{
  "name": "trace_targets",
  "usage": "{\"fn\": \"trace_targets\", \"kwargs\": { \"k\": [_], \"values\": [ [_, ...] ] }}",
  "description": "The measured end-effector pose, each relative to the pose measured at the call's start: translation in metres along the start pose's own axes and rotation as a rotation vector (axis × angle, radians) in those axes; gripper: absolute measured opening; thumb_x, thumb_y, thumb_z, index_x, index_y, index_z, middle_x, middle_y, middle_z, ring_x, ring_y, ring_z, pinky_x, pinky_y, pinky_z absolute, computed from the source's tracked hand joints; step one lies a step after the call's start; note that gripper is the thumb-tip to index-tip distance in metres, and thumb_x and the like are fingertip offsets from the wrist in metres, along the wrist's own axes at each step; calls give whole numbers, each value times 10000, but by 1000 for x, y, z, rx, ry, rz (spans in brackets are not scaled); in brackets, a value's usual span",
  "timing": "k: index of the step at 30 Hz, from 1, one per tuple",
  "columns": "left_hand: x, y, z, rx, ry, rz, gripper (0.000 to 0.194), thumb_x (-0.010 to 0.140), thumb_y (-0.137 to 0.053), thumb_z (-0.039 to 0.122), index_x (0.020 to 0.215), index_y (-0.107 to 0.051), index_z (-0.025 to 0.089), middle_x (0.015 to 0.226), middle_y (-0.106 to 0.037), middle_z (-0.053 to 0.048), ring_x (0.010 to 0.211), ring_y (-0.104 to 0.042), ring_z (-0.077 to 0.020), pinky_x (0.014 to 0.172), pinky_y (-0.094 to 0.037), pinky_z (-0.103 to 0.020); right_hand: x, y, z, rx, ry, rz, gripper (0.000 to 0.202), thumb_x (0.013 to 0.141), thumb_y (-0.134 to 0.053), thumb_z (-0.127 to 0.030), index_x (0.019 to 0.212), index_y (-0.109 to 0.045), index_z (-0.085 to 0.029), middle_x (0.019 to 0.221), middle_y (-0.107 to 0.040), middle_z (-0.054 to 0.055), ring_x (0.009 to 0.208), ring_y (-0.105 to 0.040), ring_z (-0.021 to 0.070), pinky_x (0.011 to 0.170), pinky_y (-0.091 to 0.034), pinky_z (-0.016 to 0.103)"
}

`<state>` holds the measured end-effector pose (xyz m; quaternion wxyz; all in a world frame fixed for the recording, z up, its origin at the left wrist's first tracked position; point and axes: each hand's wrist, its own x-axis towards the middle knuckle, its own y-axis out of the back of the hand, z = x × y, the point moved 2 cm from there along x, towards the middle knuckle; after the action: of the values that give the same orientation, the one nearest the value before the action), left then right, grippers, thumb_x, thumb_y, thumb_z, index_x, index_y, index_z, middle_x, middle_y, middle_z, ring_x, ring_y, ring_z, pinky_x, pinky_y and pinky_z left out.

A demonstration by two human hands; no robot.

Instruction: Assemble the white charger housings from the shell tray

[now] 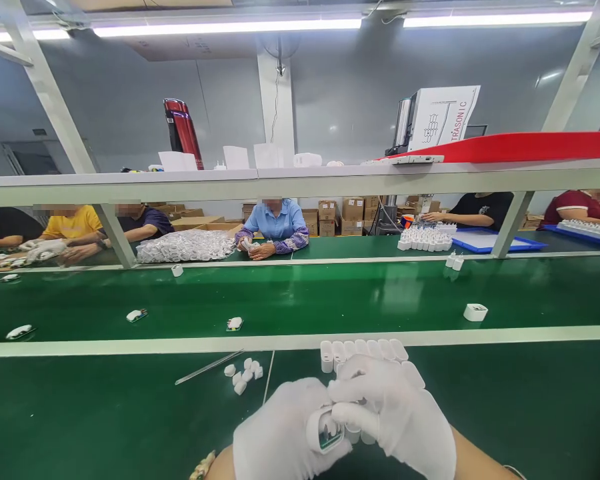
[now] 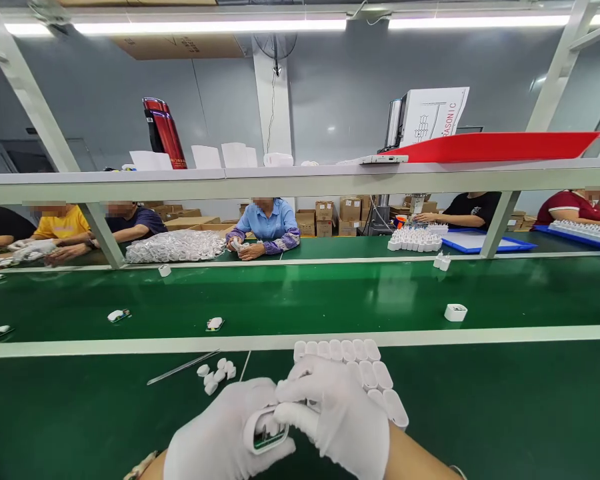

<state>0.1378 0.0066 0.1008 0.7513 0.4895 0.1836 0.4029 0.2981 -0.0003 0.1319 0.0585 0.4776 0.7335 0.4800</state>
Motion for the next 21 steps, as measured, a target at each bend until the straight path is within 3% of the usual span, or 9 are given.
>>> {"fn": "trace_targets", "kwargs": {
  "k": [6, 14, 21],
  "values": [
    [-4, -12, -9, 5, 112, 8, 175, 707, -701, 369, 660, -618, 223, 617, -522, 33, 552, -467, -130, 532, -347, -235, -1, -6, 2, -18, 42, -39, 226, 831, -714, -86, 638, -652, -184, 688, -613, -51, 662, -580, 76, 650, -454, 147],
    [1, -27, -19, -77, 182, 16, 265, 746, -676, 395, 593, -559, 213, 562, -520, 48, 519, -477, -113, 482, -327, -217, -1, -30, 13, -134, -43, -54, 192, 823, -591, -97, 662, -658, -178, 692, -617, -14, 646, -537, 114, 629, -424, 221],
    [3, -29, -30, -92, 224, 33, 184, 646, -761, 319, 697, -621, 210, 649, -596, 44, 575, -533, -130, 531, -398, -218, 7, -11, 18, 200, -84, -202, 179, 888, -596, -122, 758, -707, -177, 755, -612, -27, 694, -544, 104, 657, -427, 214]
  ]
}}
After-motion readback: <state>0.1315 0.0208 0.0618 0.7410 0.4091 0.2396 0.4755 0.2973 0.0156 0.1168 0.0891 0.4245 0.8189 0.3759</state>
